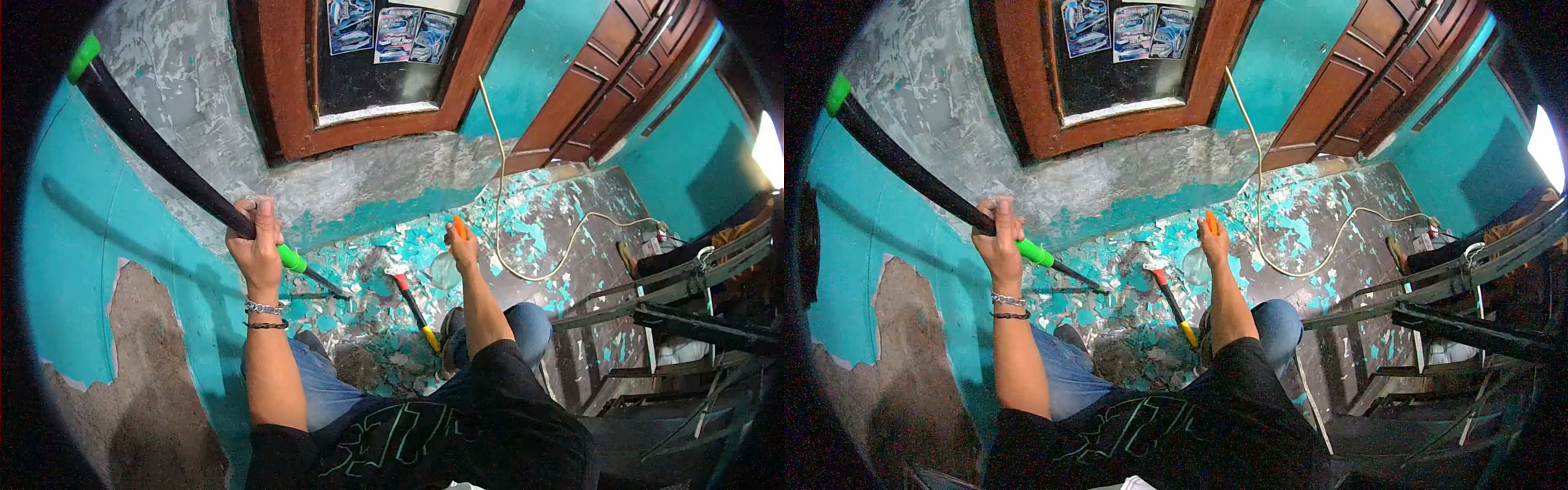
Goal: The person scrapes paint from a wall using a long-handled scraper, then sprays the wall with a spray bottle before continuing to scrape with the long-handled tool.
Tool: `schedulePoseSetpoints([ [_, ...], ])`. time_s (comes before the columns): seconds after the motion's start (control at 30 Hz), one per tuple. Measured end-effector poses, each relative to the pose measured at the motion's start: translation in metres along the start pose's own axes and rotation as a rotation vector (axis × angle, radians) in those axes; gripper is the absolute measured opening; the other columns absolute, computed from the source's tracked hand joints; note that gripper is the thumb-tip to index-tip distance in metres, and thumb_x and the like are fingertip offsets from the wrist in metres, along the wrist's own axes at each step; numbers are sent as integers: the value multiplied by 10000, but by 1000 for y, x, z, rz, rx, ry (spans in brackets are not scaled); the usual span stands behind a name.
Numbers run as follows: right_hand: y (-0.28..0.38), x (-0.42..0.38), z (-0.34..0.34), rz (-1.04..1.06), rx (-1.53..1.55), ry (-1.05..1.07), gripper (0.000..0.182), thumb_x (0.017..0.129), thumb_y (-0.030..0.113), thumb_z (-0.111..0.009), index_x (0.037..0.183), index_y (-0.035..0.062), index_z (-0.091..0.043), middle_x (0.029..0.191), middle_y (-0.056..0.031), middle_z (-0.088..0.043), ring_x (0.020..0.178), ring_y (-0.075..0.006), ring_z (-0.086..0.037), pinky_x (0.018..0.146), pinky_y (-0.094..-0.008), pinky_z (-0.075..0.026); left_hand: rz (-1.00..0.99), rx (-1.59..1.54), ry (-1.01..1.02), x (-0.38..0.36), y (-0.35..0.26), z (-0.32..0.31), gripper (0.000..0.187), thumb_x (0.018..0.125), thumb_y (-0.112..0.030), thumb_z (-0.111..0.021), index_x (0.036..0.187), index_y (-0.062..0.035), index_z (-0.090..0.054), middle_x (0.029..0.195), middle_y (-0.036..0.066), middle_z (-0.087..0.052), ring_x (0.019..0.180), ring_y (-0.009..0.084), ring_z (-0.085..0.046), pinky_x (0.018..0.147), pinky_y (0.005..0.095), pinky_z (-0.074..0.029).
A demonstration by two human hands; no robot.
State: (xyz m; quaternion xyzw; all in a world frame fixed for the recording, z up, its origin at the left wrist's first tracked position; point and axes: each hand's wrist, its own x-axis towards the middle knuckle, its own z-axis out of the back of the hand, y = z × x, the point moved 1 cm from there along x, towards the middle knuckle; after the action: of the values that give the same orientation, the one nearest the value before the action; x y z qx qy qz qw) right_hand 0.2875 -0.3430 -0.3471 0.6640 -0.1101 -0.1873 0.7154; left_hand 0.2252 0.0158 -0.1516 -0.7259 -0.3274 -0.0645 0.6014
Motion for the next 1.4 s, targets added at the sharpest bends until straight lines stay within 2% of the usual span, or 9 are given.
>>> schedulePoseSetpoints([
  [0.23,-5,17,-2,149,-37,-28,264,782,271,-633,884,44,-547,660,-10,-540,549,-88,-490,484,-229,-379,0,4,-2,-1,-1,-3,169,848,-209,-558,804,-50,-519,555,-30,-441,472,39,-398,432,181,-328],
  [0.43,-6,25,5,-73,-81,34,264,777,258,-641,884,36,-545,688,-9,-537,599,-86,-493,523,-224,-386,28,66,19,-1,-1,-2,210,861,-242,-528,840,-36,-494,593,-10,-431,481,62,-380,511,225,-379],
  [0.57,-18,34,17,125,-34,-18,248,786,242,-624,886,29,-545,680,-12,-525,519,-88,-470,460,-227,-372,28,55,10,-1,-1,-4,212,859,-246,-532,835,-39,-493,583,-10,-429,481,61,-382,507,223,-374],
  [0.63,-23,42,27,0,-76,-252,225,787,220,-617,889,32,-547,664,-15,-522,495,-93,-462,449,-230,-377,37,51,30,-1,-1,-3,213,860,-251,-531,828,-43,-494,573,-7,-429,478,61,-380,515,228,-378],
  [0.77,-24,47,47,-122,12,-314,193,779,186,-619,902,56,-549,602,0,-502,482,-94,-463,436,-225,-385,41,83,27,0,0,0,213,860,-254,-530,824,-47,-496,569,-7,-425,477,63,-379,517,232,-380],
  [0.9,-19,41,44,159,18,-370,198,780,186,-619,924,71,-547,606,9,-494,497,-82,-462,436,-210,-368,-3,39,10,-1,-2,-2,190,858,-228,-537,820,-45,-505,562,-15,-429,476,54,-386,479,209,-355],
  [1.1,-7,41,47,184,205,-294,281,790,218,-620,1016,68,-545,616,16,-492,497,-63,-447,433,-202,-346,21,35,15,-1,0,0,200,861,-234,-530,829,-39,-496,571,-8,-423,476,63,-373,523,231,-388],
  [1.23,16,39,36,312,-3,-296,353,810,182,-600,1130,66,-505,688,5,-521,594,-72,-478,535,-203,-384,33,16,-2,0,0,0,193,862,-225,-528,825,-40,-493,576,-10,-420,476,65,-369,498,228,-371],
  [1.4,42,26,19,271,170,-123,287,789,258,-632,960,62,-512,745,0,-522,610,-69,-467,557,-203,-388,20,25,-3,-1,-2,-1,189,851,-221,-550,800,-47,-496,564,-19,-428,475,52,-390,441,199,-330],
])
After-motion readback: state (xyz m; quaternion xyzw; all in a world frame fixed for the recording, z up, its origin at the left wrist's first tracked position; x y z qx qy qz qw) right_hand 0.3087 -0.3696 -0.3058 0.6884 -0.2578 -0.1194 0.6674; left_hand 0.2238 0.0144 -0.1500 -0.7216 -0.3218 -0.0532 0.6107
